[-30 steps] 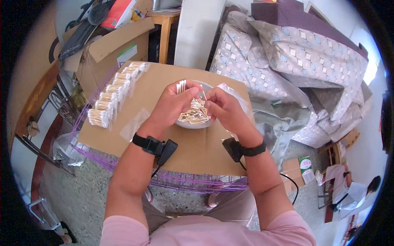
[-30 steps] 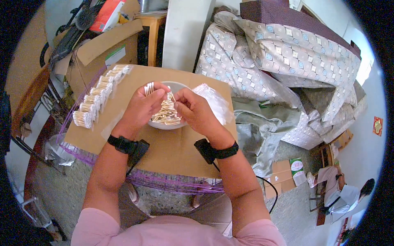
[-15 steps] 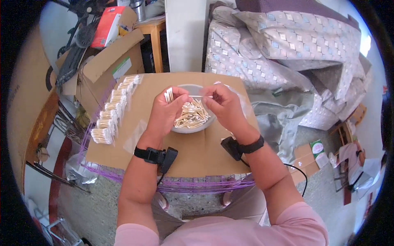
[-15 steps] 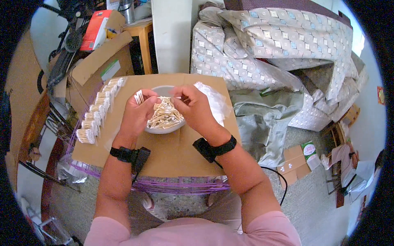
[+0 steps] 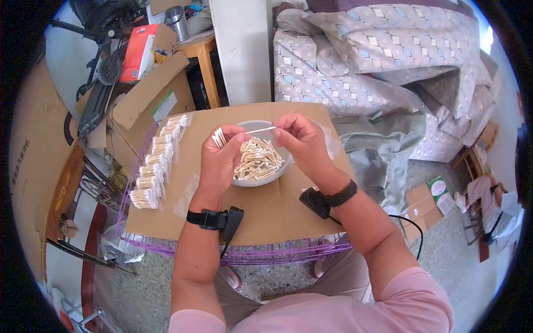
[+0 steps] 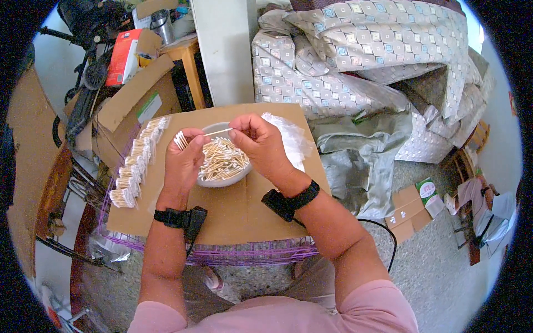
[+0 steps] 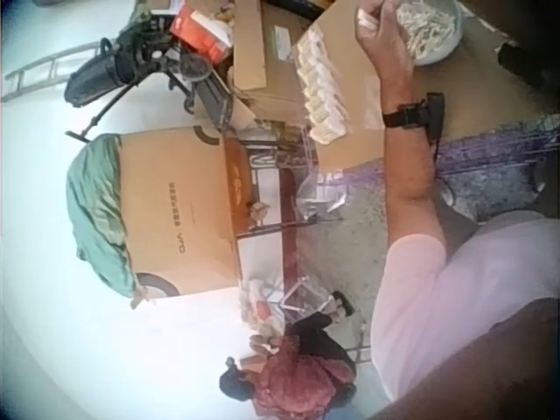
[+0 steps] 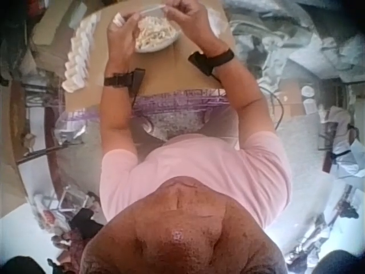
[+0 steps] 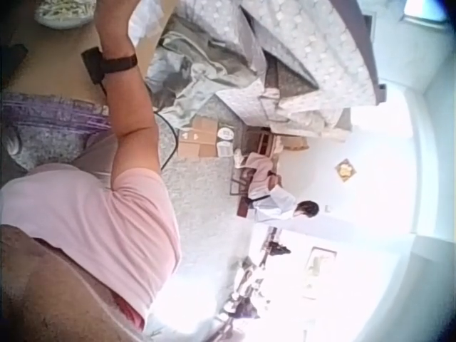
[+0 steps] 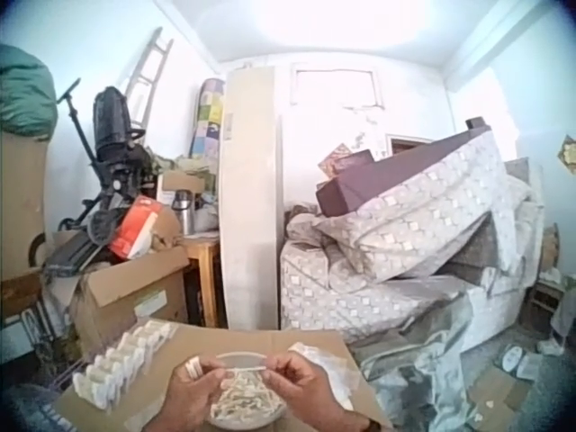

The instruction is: Packaging cotton swabs into small plastic bags.

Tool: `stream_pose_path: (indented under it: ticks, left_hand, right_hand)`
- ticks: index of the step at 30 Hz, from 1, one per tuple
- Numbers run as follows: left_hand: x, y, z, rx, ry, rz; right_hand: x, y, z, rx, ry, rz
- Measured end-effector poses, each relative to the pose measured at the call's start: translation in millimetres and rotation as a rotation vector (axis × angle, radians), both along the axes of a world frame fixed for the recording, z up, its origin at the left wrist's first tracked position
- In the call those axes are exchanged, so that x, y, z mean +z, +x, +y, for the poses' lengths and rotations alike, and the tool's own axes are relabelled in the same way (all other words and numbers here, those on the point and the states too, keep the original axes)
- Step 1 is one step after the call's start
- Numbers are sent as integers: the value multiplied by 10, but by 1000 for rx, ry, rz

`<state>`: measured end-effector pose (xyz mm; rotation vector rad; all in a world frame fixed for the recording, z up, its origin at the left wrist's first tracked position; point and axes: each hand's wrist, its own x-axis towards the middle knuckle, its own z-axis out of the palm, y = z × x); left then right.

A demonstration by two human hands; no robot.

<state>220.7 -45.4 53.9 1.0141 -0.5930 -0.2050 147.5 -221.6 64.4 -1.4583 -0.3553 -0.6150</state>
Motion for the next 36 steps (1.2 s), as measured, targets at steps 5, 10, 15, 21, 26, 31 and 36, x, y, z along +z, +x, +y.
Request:
stream_pose_path:
  ticks: [5,10,15,21,26,31,36]
  left_hand:
    - [13,-14,0,17,-39,-3]
    - [-23,11,-8,25,-65,-37]
    - [-6,-10,3,14,-72,11]
    - [52,-41,12,76,184,-9]
    - [44,-99,-77,77,333,-136]
    - [52,-103,-42,85,304,-144]
    - [32,-68,-18,74,88,-75]
  right_hand:
    - [-55,48,-12,-21,-52,89]
    - [-91,60,-16,-40,-88,114]
    - [-94,64,-26,-64,-109,97]
    - [-30,26,5,-22,10,33]
    - [-16,-1,-14,-119,-178,-131]
    - [-11,-5,21,-116,-159,-103]
    - [-41,-2,16,-145,-247,17]
